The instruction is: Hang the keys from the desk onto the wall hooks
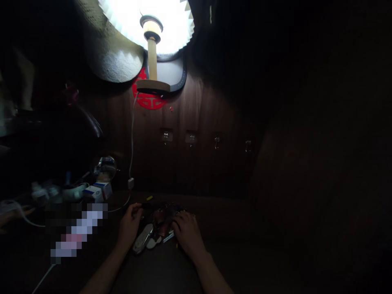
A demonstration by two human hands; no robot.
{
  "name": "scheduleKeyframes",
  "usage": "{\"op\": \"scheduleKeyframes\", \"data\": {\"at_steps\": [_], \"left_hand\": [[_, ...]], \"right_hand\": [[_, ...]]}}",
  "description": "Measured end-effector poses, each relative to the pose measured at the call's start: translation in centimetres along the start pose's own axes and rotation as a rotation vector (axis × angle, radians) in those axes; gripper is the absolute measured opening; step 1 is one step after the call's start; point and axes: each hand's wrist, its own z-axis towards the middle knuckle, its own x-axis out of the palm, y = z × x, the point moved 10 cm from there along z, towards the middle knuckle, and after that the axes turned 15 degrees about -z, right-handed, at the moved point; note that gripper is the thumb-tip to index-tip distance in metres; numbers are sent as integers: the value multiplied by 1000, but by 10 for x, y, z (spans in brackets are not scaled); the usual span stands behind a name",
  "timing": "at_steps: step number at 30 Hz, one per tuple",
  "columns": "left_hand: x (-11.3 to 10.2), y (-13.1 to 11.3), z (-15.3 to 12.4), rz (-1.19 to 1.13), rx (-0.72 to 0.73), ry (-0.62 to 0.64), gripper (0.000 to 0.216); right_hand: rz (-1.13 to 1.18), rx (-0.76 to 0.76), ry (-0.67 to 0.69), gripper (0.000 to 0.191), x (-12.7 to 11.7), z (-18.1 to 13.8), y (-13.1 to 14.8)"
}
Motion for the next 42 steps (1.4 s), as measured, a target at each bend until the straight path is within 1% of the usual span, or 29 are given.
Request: {"op": "scheduleKeyframes", "data": {"at_steps": [2,3,5,7,9,11,14,16,20,23,27,29,33,37,39,42], "left_hand": [[-7,6,2,-2,-25,-37,28],[-9,6,3,23,-6,-43,28],[-9,0,5,122,78,-45,28],[-4,-6,6,251,162,-27,32],[6,-7,8,392,185,18,40],[16,-4,8,530,162,73,46],[29,-1,5,710,105,165,46],[35,0,2,777,85,222,46],[38,-2,-3,789,94,300,46],[36,-1,-5,759,95,359,44],[30,-1,-5,664,133,423,40],[25,0,-3,594,141,436,37],[14,2,1,445,138,380,38],[-2,1,6,228,106,250,44],[-19,5,10,112,47,129,46],[-49,11,13,12,-17,-88,39]], "right_hand": [[-20,52,-45,27,0,0,-11],[-19,72,-64,27,0,0,-15],[1,104,-92,28,-1,0,-22],[37,127,-107,29,-3,0,-26],[68,135,-114,29,-5,0,-27],[86,138,-126,29,-6,0,-27],[90,144,-144,27,-7,0,-28],[82,147,-137,26,-6,0,-29],[76,148,-95,28,-1,1,-29],[80,146,-94,30,-1,2,-29],[81,150,-105,30,-1,2,-30],[75,155,-109,30,0,2,-31],[60,159,-117,30,-1,1,-31],[72,164,-114,30,-2,1,-31],[79,175,-116,31,-2,1,-32],[92,174,-126,32,-2,2,-34]]}}
